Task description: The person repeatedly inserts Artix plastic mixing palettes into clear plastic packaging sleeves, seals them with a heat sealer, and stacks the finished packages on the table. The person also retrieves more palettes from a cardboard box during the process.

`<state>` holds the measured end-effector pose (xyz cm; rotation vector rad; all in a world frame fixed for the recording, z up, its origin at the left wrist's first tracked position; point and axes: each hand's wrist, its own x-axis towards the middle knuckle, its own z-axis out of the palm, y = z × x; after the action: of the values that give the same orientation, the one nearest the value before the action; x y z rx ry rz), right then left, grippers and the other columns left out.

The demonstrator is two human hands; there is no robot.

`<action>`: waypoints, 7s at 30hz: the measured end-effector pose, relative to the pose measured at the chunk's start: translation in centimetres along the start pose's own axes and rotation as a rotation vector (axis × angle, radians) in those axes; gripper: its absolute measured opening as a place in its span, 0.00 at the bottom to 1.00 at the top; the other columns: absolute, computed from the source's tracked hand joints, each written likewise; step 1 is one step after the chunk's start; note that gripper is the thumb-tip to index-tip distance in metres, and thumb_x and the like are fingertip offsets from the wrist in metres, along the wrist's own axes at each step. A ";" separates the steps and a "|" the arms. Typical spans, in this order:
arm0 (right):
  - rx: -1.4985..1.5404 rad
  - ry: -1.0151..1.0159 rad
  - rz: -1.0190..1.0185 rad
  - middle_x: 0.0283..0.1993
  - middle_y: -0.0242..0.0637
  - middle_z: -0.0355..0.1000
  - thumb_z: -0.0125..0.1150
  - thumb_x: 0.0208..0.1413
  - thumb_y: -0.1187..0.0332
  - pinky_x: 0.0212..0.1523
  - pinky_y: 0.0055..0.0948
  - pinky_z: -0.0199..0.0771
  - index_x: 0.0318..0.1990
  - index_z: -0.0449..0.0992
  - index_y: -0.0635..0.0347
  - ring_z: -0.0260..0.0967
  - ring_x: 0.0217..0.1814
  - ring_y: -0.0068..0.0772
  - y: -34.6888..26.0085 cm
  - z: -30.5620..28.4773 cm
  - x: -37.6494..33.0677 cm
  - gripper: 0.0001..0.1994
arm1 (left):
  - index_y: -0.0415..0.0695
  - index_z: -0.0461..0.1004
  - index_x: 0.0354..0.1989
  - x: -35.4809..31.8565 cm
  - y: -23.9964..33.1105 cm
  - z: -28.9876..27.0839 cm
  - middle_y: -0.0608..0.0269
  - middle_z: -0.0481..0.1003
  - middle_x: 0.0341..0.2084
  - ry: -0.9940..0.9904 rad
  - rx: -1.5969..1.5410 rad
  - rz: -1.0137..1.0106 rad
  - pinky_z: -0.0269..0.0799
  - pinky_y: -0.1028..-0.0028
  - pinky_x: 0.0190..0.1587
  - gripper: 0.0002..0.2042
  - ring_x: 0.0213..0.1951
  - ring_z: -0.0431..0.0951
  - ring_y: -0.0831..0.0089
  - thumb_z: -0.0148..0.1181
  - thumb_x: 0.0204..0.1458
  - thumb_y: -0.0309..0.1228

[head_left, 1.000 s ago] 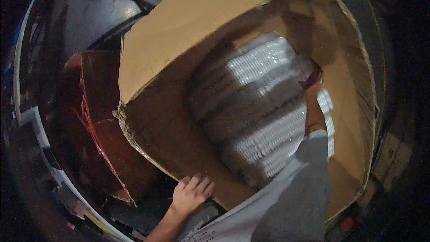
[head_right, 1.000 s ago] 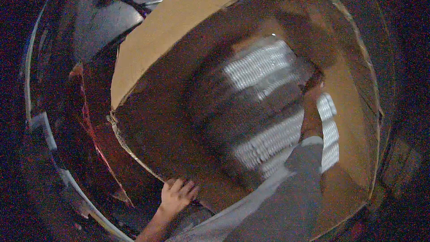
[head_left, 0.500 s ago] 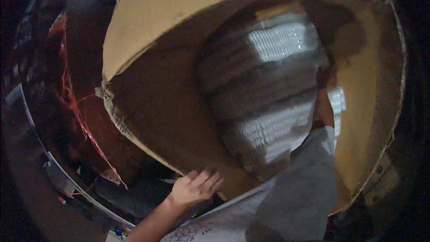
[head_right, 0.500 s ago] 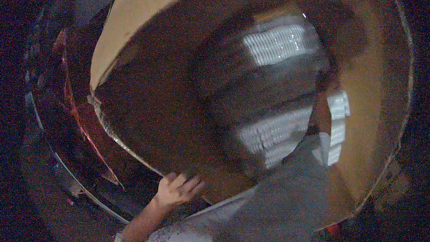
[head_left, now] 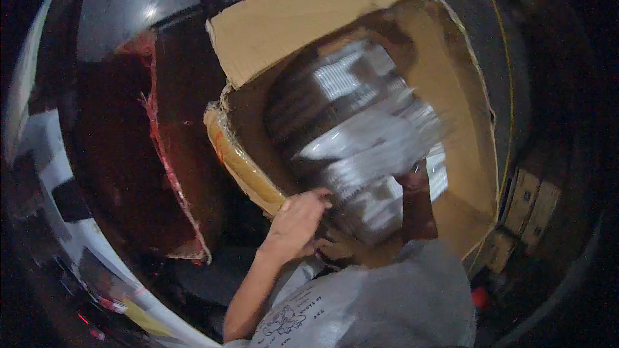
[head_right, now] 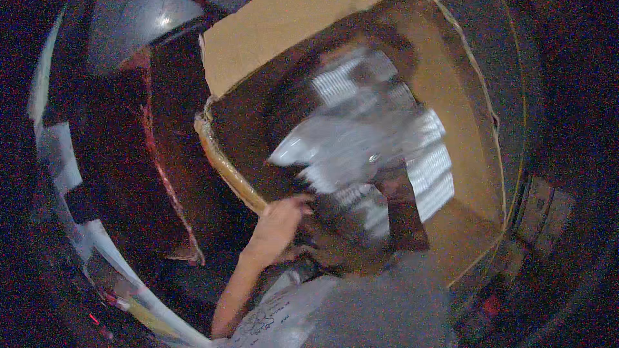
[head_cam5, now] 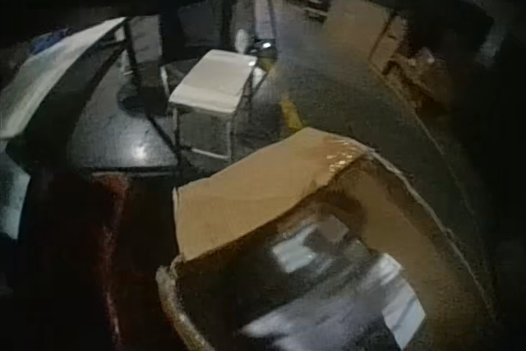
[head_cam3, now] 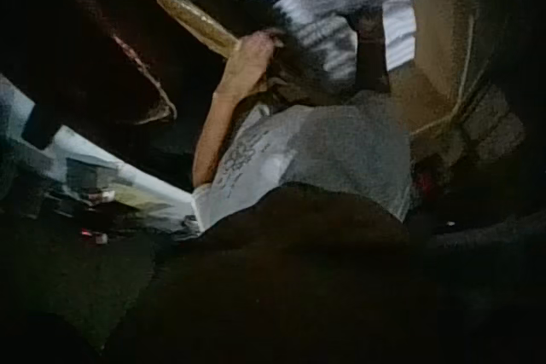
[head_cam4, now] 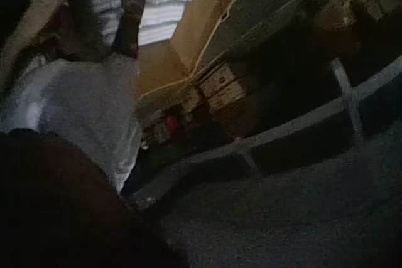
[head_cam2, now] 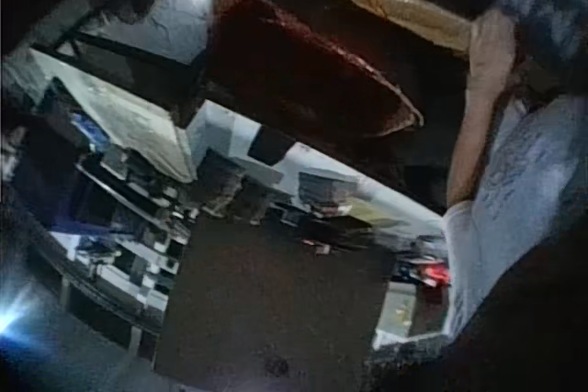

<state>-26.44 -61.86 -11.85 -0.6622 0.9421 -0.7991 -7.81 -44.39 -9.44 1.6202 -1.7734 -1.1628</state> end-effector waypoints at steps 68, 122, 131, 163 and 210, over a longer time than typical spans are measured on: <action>-1.277 -1.203 -1.344 0.31 0.40 0.74 0.50 0.56 0.73 0.33 0.31 0.70 0.37 0.76 0.59 0.73 0.31 0.40 15.3 43.6 -21.2 0.07 | 0.35 0.60 0.52 -44.5 5.8 9.5 0.53 0.62 0.46 2.249 -0.477 -1.390 0.60 0.66 0.50 0.30 0.46 0.65 0.63 0.63 0.44 0.37; -1.334 -1.769 -1.086 0.52 0.45 0.67 0.57 0.50 0.60 0.50 0.36 0.64 0.54 0.64 0.61 0.64 0.55 0.39 23.5 58.2 -29.5 0.25 | 0.30 0.70 0.39 -47.1 7.2 7.8 0.43 0.75 0.35 2.558 -1.374 -0.285 0.71 0.72 0.42 0.11 0.35 0.78 0.62 0.51 0.55 0.28; -1.332 -1.490 -1.227 0.57 0.46 0.63 0.69 0.36 0.54 0.59 0.38 0.49 0.56 0.63 0.62 0.59 0.59 0.43 25.8 49.2 -26.0 0.38 | 0.27 0.70 0.43 -47.2 7.0 5.7 0.45 0.75 0.37 2.512 -1.344 -0.324 0.72 0.67 0.46 0.14 0.40 0.77 0.58 0.53 0.54 0.26; -0.930 -2.361 -0.361 0.33 0.40 0.75 0.67 0.43 0.67 0.31 0.22 0.71 0.38 0.75 0.66 0.73 0.31 0.30 27.6 47.8 -40.9 0.15 | 0.34 0.72 0.31 -48.4 7.7 5.5 0.67 0.74 0.23 2.369 -0.777 -0.809 0.66 0.81 0.33 0.06 0.28 0.70 0.82 0.52 0.54 0.26; -1.439 -1.933 0.716 0.23 0.35 0.72 0.59 0.53 0.66 0.17 0.19 0.66 0.33 0.77 0.69 0.69 0.19 0.21 27.7 46.1 -37.2 0.11 | 0.33 0.74 0.25 -47.6 5.3 6.8 0.72 0.69 0.16 2.738 -0.563 -1.039 0.54 0.85 0.22 0.09 0.21 0.61 0.87 0.59 0.51 0.27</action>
<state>9.51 -9.29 2.91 -1.6097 -0.3469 1.3434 -7.07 2.90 0.75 1.4409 1.0492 0.7113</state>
